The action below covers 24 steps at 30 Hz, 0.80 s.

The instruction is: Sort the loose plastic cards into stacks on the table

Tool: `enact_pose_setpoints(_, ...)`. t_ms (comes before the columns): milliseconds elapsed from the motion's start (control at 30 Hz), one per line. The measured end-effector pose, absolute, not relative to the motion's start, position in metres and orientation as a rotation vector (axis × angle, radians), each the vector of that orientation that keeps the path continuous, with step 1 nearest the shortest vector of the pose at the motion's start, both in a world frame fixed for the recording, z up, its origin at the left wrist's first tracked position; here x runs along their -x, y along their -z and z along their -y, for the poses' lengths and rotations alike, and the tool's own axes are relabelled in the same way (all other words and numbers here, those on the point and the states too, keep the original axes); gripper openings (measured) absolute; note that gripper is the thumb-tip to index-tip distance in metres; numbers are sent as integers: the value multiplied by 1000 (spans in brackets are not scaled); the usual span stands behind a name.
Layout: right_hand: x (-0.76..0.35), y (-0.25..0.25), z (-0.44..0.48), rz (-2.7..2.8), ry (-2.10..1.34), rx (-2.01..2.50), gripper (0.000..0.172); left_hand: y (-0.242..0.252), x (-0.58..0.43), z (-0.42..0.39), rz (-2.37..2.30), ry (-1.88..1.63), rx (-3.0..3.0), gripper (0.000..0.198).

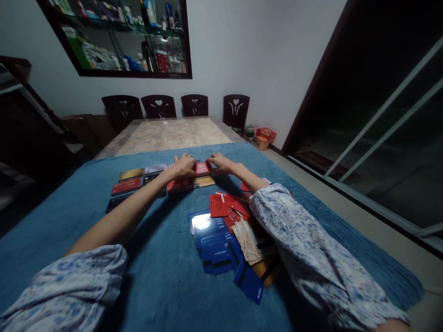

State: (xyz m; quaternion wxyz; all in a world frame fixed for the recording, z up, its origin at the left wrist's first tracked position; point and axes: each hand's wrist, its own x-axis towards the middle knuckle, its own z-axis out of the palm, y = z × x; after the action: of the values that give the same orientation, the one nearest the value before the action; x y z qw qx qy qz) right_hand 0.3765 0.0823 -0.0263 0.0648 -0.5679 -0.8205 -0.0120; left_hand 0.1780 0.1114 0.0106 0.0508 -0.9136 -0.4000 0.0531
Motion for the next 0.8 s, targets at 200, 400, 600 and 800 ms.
enact_pose_setpoints(200, -376, 37, -93, 2487, 23, 1754, 48, -2, -182, -120, 1247, -193, 2802, 32)
enact_pose_setpoints(400, -375, 41, -95, 2501, 37, 1775, 42, 7, -186, -131, 1274, -229, 2813, 28)
enact_pose_setpoints(600, -376, 41, -96, 2524, 16, 1790, 39, 8, -190, -129, 1308, -295, 2792, 27)
enact_pose_setpoints(800, -378, 40, -94, 2581, -13, 1735, 33, 1, -191, -120, 1317, -342, 2805, 26)
